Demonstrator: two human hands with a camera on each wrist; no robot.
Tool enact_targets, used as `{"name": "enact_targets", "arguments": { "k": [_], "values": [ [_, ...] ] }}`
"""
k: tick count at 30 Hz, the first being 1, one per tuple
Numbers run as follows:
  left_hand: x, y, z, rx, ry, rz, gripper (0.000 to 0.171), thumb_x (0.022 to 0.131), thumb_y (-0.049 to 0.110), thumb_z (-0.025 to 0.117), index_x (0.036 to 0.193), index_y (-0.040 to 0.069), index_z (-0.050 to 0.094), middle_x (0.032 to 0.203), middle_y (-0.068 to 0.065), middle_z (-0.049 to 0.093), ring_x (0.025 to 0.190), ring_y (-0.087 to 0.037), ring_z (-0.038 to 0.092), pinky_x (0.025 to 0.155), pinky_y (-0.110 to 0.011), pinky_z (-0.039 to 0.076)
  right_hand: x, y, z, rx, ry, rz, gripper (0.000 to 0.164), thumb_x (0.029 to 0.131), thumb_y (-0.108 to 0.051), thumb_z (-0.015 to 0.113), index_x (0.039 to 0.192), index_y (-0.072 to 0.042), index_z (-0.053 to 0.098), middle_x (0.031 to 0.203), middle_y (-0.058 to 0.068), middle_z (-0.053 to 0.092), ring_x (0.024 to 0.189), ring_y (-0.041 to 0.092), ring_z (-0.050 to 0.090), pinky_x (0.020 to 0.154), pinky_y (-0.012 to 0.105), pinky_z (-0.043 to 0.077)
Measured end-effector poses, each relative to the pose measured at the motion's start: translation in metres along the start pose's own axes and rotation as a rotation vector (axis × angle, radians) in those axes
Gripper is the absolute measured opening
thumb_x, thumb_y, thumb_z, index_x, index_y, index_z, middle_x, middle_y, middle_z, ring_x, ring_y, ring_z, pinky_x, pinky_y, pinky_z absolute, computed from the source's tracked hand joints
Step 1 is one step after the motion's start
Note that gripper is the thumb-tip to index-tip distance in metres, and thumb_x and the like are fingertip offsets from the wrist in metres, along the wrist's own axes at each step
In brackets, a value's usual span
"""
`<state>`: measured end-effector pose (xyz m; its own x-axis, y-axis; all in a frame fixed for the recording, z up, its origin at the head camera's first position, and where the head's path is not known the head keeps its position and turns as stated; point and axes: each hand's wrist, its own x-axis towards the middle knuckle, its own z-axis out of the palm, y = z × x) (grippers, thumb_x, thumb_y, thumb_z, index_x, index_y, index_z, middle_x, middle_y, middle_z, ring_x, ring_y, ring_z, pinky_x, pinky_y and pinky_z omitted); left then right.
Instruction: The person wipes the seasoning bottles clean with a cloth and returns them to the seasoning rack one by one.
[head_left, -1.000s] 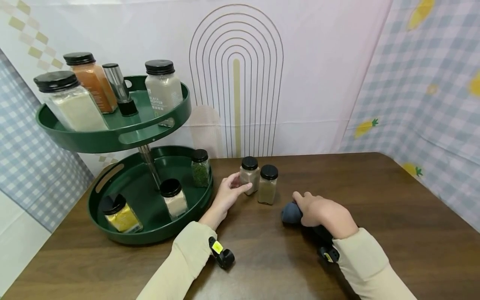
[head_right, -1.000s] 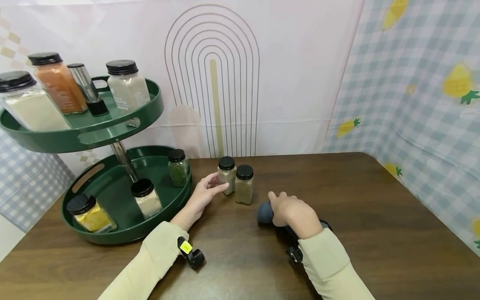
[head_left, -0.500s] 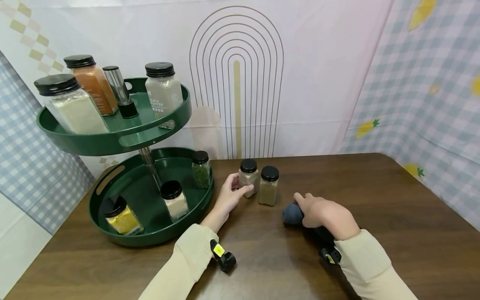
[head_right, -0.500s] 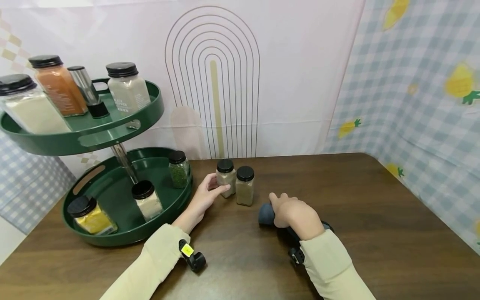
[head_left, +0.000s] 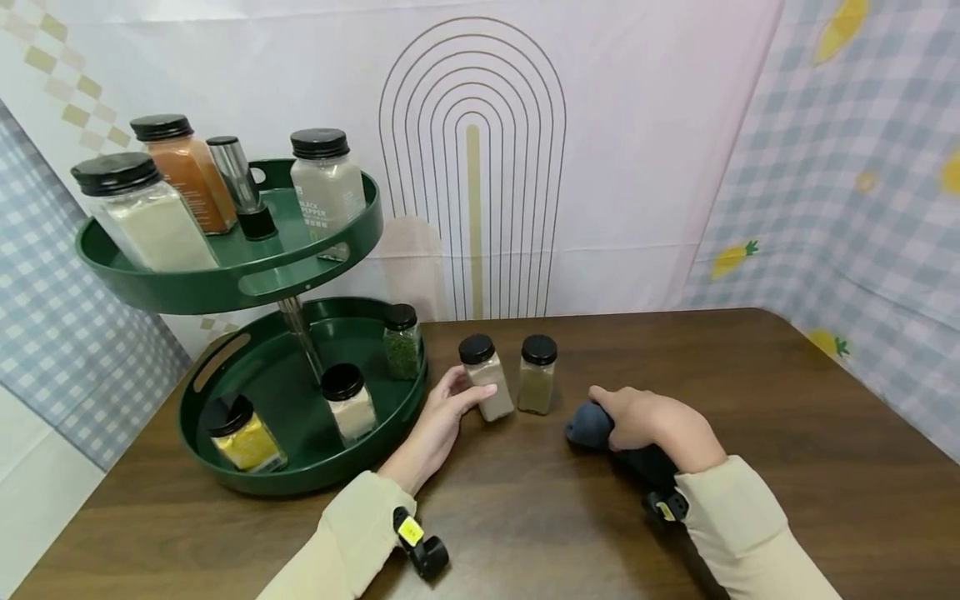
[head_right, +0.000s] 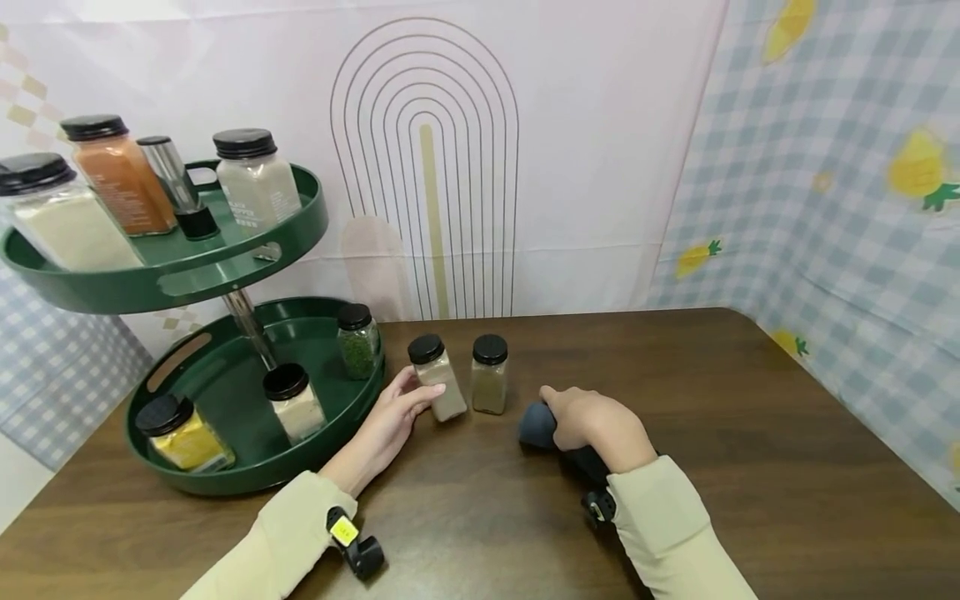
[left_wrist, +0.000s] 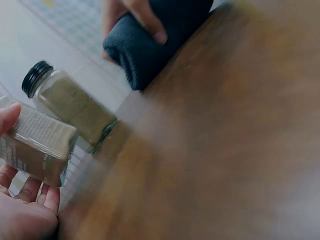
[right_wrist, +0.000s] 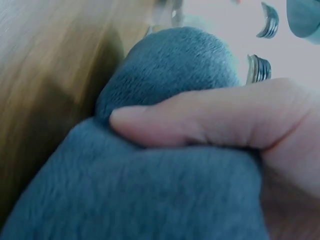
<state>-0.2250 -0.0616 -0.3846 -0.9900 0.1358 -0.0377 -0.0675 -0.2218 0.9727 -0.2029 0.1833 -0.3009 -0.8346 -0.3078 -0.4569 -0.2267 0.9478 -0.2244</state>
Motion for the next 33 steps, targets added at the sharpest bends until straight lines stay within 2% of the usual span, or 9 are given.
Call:
{"name": "enact_targets", "arguments": {
  "k": [5, 11, 15, 18, 22, 25, 28, 31, 33],
  "values": [
    [-0.022, -0.001, -0.008, -0.082, -0.070, -0.029, 0.053, 0.082, 0.009, 0.063, 0.130, 0.003, 0.041, 0.120, -0.006, 0.050, 0.105, -0.012, 0.050, 0.095, -0.026, 0.037, 0.001, 0.006, 0.002, 0.027, -0.004, -0.055, 0.061, 0.081, -0.005, 0.065, 0.134, -0.006, 0.036, 0.128, 0.025, 0.048, 0.111, 0.035, 0.051, 0.079, 0.045, 0.044],
    [-0.048, -0.002, -0.013, -0.137, -0.210, -0.042, 0.068, 0.082, 0.007, 0.060, 0.143, 0.006, 0.028, 0.134, -0.008, 0.042, 0.118, -0.013, 0.045, 0.100, -0.021, 0.035, -0.003, 0.014, 0.004, 0.074, 0.052, -0.135, 0.048, 0.079, -0.008, 0.071, 0.118, -0.007, 0.043, 0.116, 0.019, 0.055, 0.105, 0.033, 0.054, 0.080, 0.047, 0.046],
    [-0.059, -0.002, -0.015, -0.128, -0.266, 0.009, 0.058, 0.081, 0.008, 0.056, 0.137, 0.010, 0.038, 0.125, -0.001, 0.051, 0.116, -0.012, 0.047, 0.099, -0.024, 0.036, -0.005, 0.017, 0.004, 0.069, 0.088, -0.154, 0.051, 0.079, -0.010, 0.071, 0.123, -0.004, 0.046, 0.120, 0.020, 0.054, 0.110, 0.036, 0.052, 0.083, 0.048, 0.046],
    [-0.063, -0.001, -0.016, -0.105, -0.298, 0.042, 0.043, 0.081, 0.010, 0.053, 0.123, 0.017, 0.049, 0.113, 0.005, 0.057, 0.106, -0.011, 0.051, 0.093, -0.028, 0.039, -0.009, 0.019, -0.002, 0.046, 0.143, -0.190, 0.051, 0.082, -0.011, 0.069, 0.126, -0.001, 0.048, 0.121, 0.021, 0.055, 0.108, 0.036, 0.054, 0.081, 0.047, 0.048],
    [-0.064, -0.001, -0.015, -0.031, -0.376, 0.099, 0.029, 0.082, 0.011, 0.053, 0.108, 0.024, 0.057, 0.104, 0.006, 0.059, 0.096, -0.011, 0.053, 0.086, -0.030, 0.042, -0.021, 0.013, -0.012, 0.053, 0.368, -0.326, 0.042, 0.083, -0.014, 0.069, 0.122, -0.006, 0.056, 0.108, 0.011, 0.061, 0.093, 0.024, 0.059, 0.073, 0.039, 0.049],
    [-0.063, -0.003, -0.014, 0.014, -0.433, 0.138, 0.029, 0.083, 0.011, 0.056, 0.109, 0.023, 0.057, 0.107, 0.004, 0.059, 0.098, -0.013, 0.054, 0.084, -0.030, 0.045, -0.034, -0.003, -0.014, 0.078, 0.596, -0.445, 0.039, 0.082, -0.014, 0.070, 0.120, -0.014, 0.058, 0.099, 0.002, 0.058, 0.084, 0.016, 0.055, 0.070, 0.035, 0.046],
    [-0.062, -0.004, -0.012, 0.029, -0.463, 0.139, 0.031, 0.085, 0.012, 0.059, 0.115, 0.019, 0.056, 0.111, 0.001, 0.058, 0.099, -0.014, 0.055, 0.082, -0.030, 0.048, -0.041, -0.026, -0.009, 0.107, 0.817, -0.546, 0.046, 0.080, -0.009, 0.071, 0.123, -0.018, 0.058, 0.101, 0.003, 0.052, 0.085, 0.016, 0.054, 0.072, 0.036, 0.047],
    [-0.059, -0.005, -0.010, 0.066, -0.473, 0.138, 0.040, 0.086, 0.012, 0.061, 0.125, 0.015, 0.052, 0.124, -0.002, 0.055, 0.112, -0.014, 0.052, 0.091, -0.029, 0.045, -0.043, -0.049, 0.002, 0.089, 0.936, -0.623, 0.056, 0.077, -0.003, 0.071, 0.127, -0.020, 0.056, 0.114, 0.008, 0.050, 0.098, 0.021, 0.056, 0.080, 0.038, 0.050],
    [-0.059, -0.004, -0.009, 0.101, -0.467, 0.109, 0.047, 0.086, 0.014, 0.063, 0.131, 0.014, 0.049, 0.132, -0.003, 0.051, 0.120, -0.015, 0.048, 0.096, -0.029, 0.041, -0.043, -0.060, 0.010, 0.037, 0.936, -0.645, 0.062, 0.075, -0.001, 0.071, 0.131, -0.022, 0.053, 0.124, 0.010, 0.048, 0.108, 0.024, 0.053, 0.084, 0.040, 0.050]
  ]
}}
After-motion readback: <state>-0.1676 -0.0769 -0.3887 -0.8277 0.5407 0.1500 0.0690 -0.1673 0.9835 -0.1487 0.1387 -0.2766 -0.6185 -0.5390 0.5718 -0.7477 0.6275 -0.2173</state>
